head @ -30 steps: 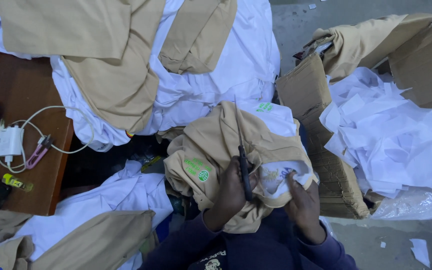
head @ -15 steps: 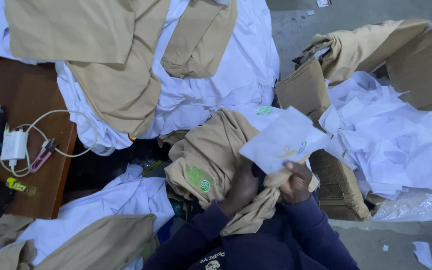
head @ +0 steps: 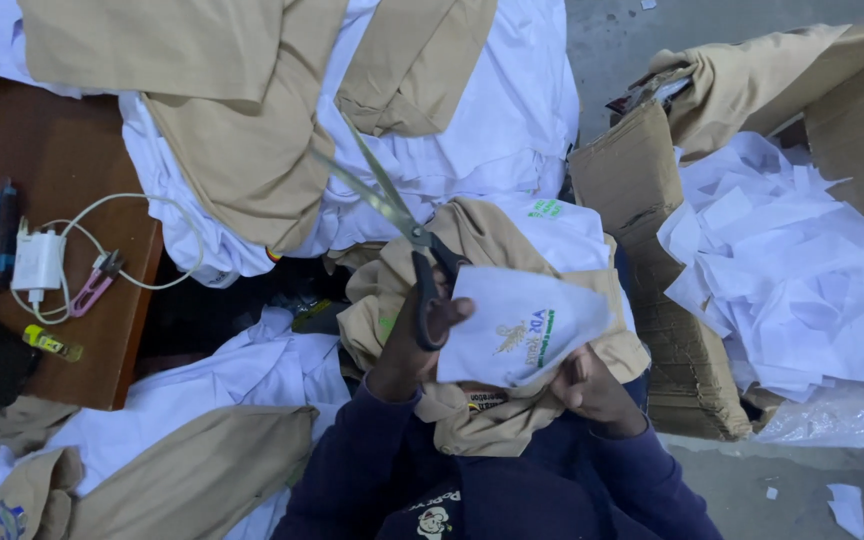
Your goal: Trimming white labels or excess fabric from tan shirts using scissors in a factory setting.
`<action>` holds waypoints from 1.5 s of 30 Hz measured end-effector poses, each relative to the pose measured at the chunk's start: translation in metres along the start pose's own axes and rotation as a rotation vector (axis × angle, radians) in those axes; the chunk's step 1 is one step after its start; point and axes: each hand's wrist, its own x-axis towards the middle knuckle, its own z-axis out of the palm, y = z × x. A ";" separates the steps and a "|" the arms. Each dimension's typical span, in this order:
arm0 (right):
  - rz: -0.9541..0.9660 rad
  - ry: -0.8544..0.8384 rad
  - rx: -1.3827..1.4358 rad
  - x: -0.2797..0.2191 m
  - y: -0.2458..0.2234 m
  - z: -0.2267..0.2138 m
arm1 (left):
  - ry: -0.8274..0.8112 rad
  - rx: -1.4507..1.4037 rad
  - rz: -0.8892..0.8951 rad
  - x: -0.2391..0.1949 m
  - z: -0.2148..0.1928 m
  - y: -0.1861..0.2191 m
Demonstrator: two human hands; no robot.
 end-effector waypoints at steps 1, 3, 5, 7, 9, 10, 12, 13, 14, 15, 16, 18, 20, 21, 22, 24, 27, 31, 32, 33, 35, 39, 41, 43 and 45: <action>0.045 0.014 -0.133 -0.002 -0.008 0.011 | 0.047 0.166 -0.026 -0.002 0.006 0.008; 0.088 0.032 -0.267 0.001 -0.023 0.031 | 0.089 0.331 -0.054 -0.005 0.018 0.018; 0.060 0.239 -0.320 0.012 -0.035 0.052 | 0.236 0.340 -0.001 -0.005 0.031 0.023; 0.039 0.271 -0.400 0.008 -0.028 0.000 | 0.290 0.324 0.013 -0.002 0.039 0.036; 0.027 0.299 -0.480 0.004 -0.028 -0.019 | 0.354 0.306 0.031 -0.002 0.046 0.048; 0.126 0.314 -0.439 0.004 -0.032 -0.012 | 0.387 0.278 0.019 -0.003 0.050 0.054; 0.234 0.319 -0.394 -0.003 -0.041 0.008 | 0.431 0.254 0.012 -0.003 0.055 0.060; -0.006 0.435 -0.808 -0.007 -0.048 0.020 | 0.474 0.257 0.026 -0.002 0.058 0.059; -0.267 0.538 -1.213 -0.012 -0.055 0.031 | 0.517 0.259 0.041 -0.001 0.060 0.058; -0.260 0.530 -1.213 -0.015 -0.059 0.054 | 0.526 0.259 0.043 -0.005 0.058 0.047; -0.370 0.307 -1.340 -0.018 -0.063 0.076 | 0.522 0.186 -0.007 -0.009 0.056 0.036; -0.483 0.121 -1.458 -0.021 -0.051 0.102 | 0.489 0.121 -0.086 -0.012 0.063 0.022; -0.323 -0.223 -1.552 -0.008 -0.026 0.108 | 0.422 0.055 0.039 -0.011 0.084 0.021; -0.331 -0.225 -1.553 -0.007 -0.018 0.100 | 0.417 0.056 0.045 -0.011 0.081 0.013; -0.411 -0.117 -1.541 -0.005 -0.009 0.094 | 0.382 0.012 0.032 -0.012 0.078 0.007; -0.495 -0.015 -1.519 0.002 -0.009 0.092 | 0.347 -0.028 0.026 -0.010 0.067 0.005; -0.534 0.043 -1.473 0.003 -0.030 0.098 | 0.140 0.057 -0.011 -0.014 0.053 0.016; -0.046 0.563 -0.665 -0.004 -0.031 0.033 | -0.055 0.033 -0.299 -0.033 0.017 -0.004; -0.009 0.552 -0.115 -0.008 -0.027 0.005 | -0.113 -0.145 -0.467 -0.041 0.001 -0.022; -0.009 0.556 -0.117 -0.008 -0.032 0.026 | -0.114 -0.147 -0.470 -0.047 0.011 -0.032; 0.004 0.604 -0.027 -0.007 -0.042 0.068 | -0.058 0.263 -0.565 -0.057 0.030 -0.052; -0.375 0.423 -1.558 -0.029 -0.008 0.041 | -0.304 1.261 -0.134 -0.027 -0.002 -0.086; -0.201 0.611 -1.509 -0.026 -0.001 0.047 | 0.081 0.735 -0.218 -0.001 0.014 -0.081; -0.156 0.629 -0.643 0.003 -0.002 0.048 | 0.071 0.776 -0.272 0.013 -0.008 -0.098; -0.114 0.575 0.220 0.021 -0.015 0.053 | 0.043 0.820 -0.325 0.019 -0.007 -0.091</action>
